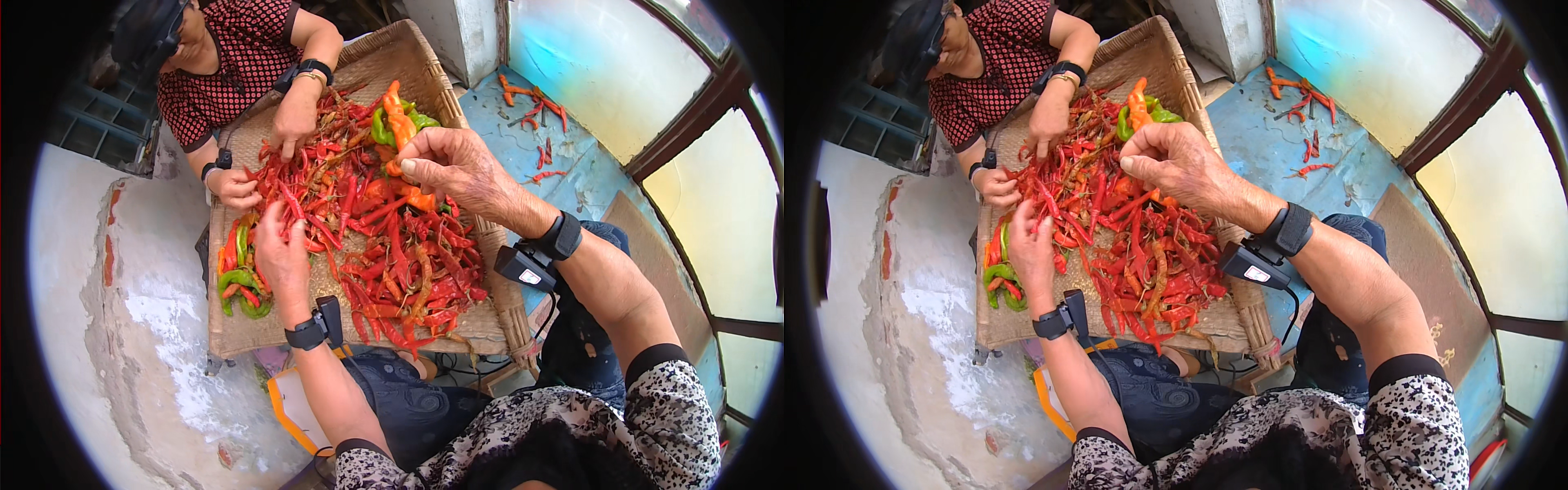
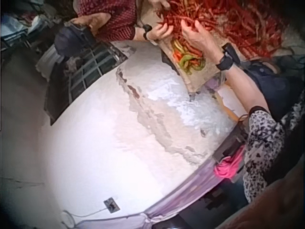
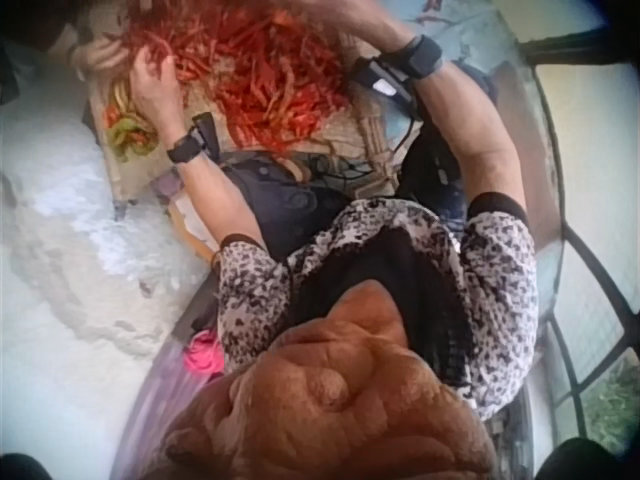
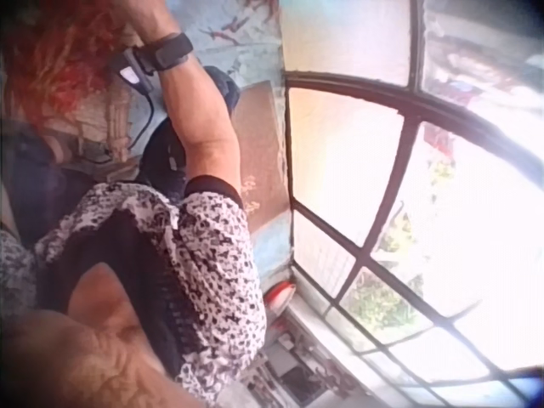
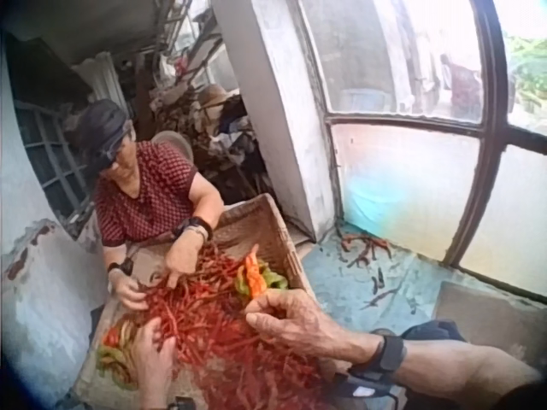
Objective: Peeling and removing stems from red chili peppers in a basket.
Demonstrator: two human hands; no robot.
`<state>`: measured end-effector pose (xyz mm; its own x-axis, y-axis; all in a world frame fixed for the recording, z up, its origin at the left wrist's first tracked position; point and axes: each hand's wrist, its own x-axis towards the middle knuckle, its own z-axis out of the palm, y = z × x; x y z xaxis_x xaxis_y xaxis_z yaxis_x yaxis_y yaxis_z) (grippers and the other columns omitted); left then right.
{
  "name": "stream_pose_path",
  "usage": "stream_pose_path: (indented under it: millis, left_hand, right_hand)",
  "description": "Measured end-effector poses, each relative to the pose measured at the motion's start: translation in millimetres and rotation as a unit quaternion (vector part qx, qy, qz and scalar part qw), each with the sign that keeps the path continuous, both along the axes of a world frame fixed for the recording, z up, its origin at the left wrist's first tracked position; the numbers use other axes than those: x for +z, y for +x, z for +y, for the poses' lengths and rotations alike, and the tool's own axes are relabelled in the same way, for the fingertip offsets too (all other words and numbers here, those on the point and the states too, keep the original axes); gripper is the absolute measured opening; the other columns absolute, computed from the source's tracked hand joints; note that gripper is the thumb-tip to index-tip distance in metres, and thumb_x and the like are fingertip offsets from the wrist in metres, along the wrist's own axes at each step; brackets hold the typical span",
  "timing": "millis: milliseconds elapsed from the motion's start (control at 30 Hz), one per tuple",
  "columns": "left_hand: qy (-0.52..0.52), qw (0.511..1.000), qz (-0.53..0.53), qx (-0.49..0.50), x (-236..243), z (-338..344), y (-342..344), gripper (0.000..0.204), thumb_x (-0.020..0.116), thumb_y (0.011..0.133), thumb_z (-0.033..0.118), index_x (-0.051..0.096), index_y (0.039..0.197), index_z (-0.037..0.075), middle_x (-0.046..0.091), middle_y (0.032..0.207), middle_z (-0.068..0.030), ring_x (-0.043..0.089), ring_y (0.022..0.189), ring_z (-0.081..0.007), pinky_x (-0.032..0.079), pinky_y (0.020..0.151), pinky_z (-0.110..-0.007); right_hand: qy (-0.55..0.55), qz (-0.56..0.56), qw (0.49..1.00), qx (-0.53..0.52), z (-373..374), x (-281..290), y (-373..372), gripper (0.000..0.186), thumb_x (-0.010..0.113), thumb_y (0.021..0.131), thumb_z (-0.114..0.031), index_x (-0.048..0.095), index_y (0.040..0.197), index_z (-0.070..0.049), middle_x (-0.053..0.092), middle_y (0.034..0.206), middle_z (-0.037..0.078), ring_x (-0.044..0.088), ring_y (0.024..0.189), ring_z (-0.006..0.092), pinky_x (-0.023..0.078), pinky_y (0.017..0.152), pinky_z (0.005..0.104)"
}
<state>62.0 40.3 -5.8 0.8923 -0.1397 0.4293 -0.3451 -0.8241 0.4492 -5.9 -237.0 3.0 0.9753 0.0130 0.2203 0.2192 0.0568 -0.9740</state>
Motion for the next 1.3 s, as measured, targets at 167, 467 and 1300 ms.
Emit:
stream_pose_path:
  millis: [167,467,1300]
  left_hand:
    - [0.175,0.961,0.046,-0.208,-28.2,-40.7,-2.2,0.053,0.067,0.076,0.002,0.052,0.127,0.009,0.051,0.127,-0.0142,0.057,0.107,-0.0276,0.047,0.090,-0.037]
    - [0.255,0.948,0.068,-0.179,-37.2,-40.5,3.2,0.032,0.065,0.073,-0.002,0.054,0.103,0.005,0.053,0.100,-0.0143,0.059,0.088,-0.0333,0.048,0.071,-0.045]
    - [-0.098,0.957,0.086,-0.261,-10.6,-33.8,-90.5,0.033,0.045,0.080,-0.010,0.057,0.107,0.003,0.061,0.090,-0.0120,0.062,0.074,-0.0216,0.052,0.065,-0.032]
  right_hand:
    - [0.050,-0.004,0.999,0.010,-3.2,4.8,0.4,0.016,0.061,0.089,-0.015,0.060,0.086,0.000,0.055,0.070,-0.002,0.048,0.062,0.0043,0.041,0.054,0.0210]
    - [0.020,-0.040,0.999,0.023,-6.3,-0.6,5.0,0.021,0.062,0.091,-0.021,0.061,0.090,0.000,0.056,0.071,-0.003,0.048,0.062,0.0026,0.041,0.055,0.0194]
    - [-0.326,-0.045,0.911,0.249,21.1,-14.3,4.3,0.019,0.063,0.083,-0.008,0.061,0.100,-0.001,0.064,0.077,0.010,0.062,0.071,0.0209,0.048,0.066,0.0344]
